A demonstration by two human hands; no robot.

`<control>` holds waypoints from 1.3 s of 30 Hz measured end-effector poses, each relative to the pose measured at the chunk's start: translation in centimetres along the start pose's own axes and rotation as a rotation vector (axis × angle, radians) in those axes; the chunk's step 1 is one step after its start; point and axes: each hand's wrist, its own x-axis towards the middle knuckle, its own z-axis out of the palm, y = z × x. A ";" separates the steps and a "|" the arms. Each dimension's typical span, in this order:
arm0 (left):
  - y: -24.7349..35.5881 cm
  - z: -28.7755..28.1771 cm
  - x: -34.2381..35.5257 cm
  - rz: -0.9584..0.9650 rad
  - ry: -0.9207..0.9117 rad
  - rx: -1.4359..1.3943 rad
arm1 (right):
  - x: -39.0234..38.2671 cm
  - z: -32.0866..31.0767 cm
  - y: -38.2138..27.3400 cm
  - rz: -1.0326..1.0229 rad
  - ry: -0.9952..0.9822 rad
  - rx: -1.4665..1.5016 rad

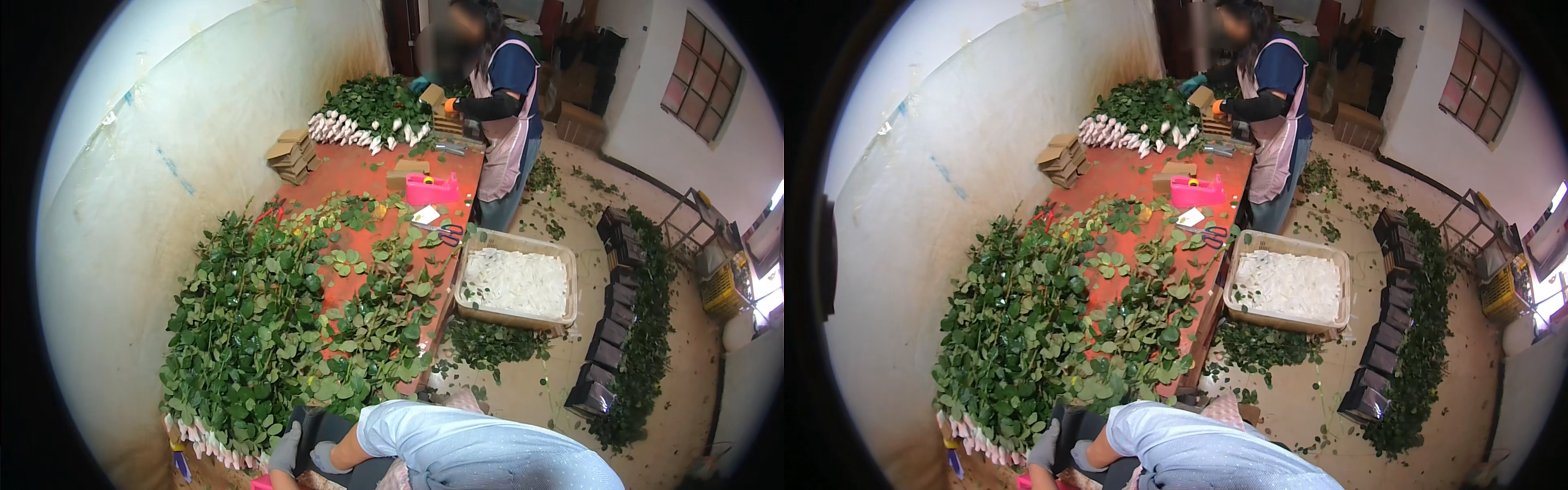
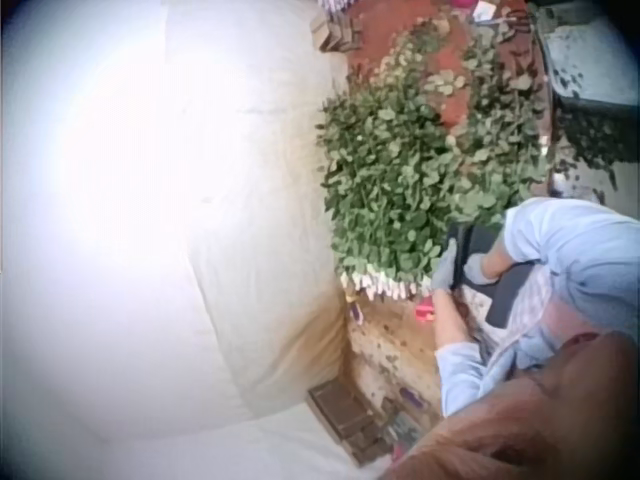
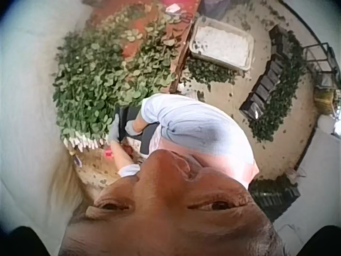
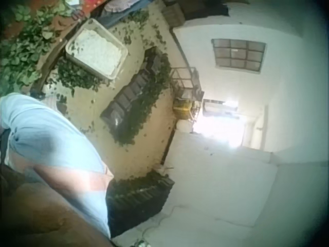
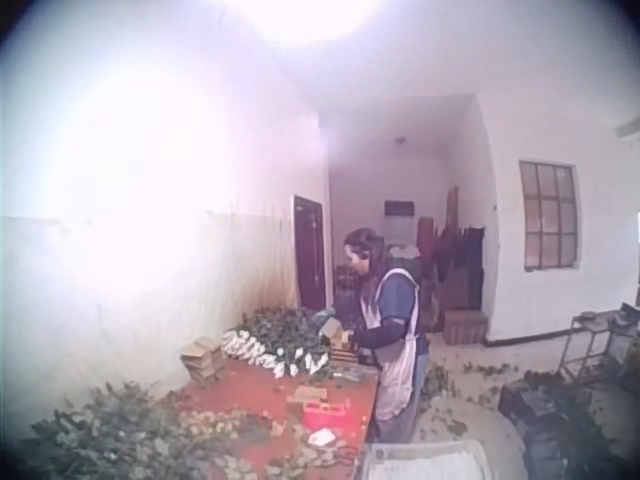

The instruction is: The person arranges white tulips and green leafy stems into black plastic trays on a work table. They repeatedly place stems into the trays, adjust the arrangement, and stack completed trays. A second person works nearby at the same table.

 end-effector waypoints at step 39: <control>-3.3 4.3 -7.6 0.489 0.690 0.308 | -4.9 -8.0 0.2 -0.032 -0.118 0.100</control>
